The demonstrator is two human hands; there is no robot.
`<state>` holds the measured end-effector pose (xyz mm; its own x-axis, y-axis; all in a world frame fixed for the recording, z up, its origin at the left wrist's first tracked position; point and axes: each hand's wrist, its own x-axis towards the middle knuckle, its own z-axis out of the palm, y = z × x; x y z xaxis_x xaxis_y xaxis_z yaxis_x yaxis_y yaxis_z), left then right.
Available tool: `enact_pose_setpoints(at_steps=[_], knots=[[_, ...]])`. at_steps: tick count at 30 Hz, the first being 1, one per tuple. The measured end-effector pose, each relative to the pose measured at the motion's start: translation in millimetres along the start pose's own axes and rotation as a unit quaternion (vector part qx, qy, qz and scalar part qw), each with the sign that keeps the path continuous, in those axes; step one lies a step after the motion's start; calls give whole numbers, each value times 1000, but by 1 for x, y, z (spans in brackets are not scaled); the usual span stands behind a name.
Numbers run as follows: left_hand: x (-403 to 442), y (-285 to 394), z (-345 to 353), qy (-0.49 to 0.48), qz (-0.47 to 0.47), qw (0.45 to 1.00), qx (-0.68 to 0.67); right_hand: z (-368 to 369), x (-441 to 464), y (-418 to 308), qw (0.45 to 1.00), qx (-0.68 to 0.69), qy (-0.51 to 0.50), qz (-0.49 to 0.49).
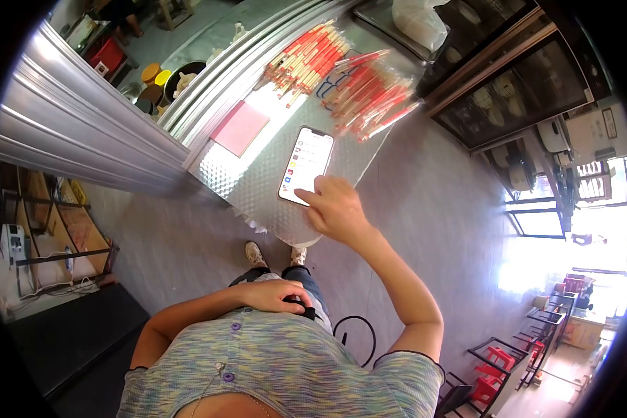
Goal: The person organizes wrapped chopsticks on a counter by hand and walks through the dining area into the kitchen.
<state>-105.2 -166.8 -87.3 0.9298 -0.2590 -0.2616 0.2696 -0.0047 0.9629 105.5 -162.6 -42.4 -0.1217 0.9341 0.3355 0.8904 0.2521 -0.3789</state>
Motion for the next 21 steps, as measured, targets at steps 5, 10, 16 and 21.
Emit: enact_pose_setpoints(at_steps=[5,10,16,21], knots=[[2,-3,3,-2,3,1000,-4,2,4,0,1000,-6,22,10],[-2,-10,5,17,-3,1000,15,-7,-3,8,996,-13,68,53],[-3,-7,3,39,-34,998,22,-32,-54,-59,957,136,-231,108],[2,-2,2,34,-61,995,-66,-31,-105,-103,866,220,-364,263]])
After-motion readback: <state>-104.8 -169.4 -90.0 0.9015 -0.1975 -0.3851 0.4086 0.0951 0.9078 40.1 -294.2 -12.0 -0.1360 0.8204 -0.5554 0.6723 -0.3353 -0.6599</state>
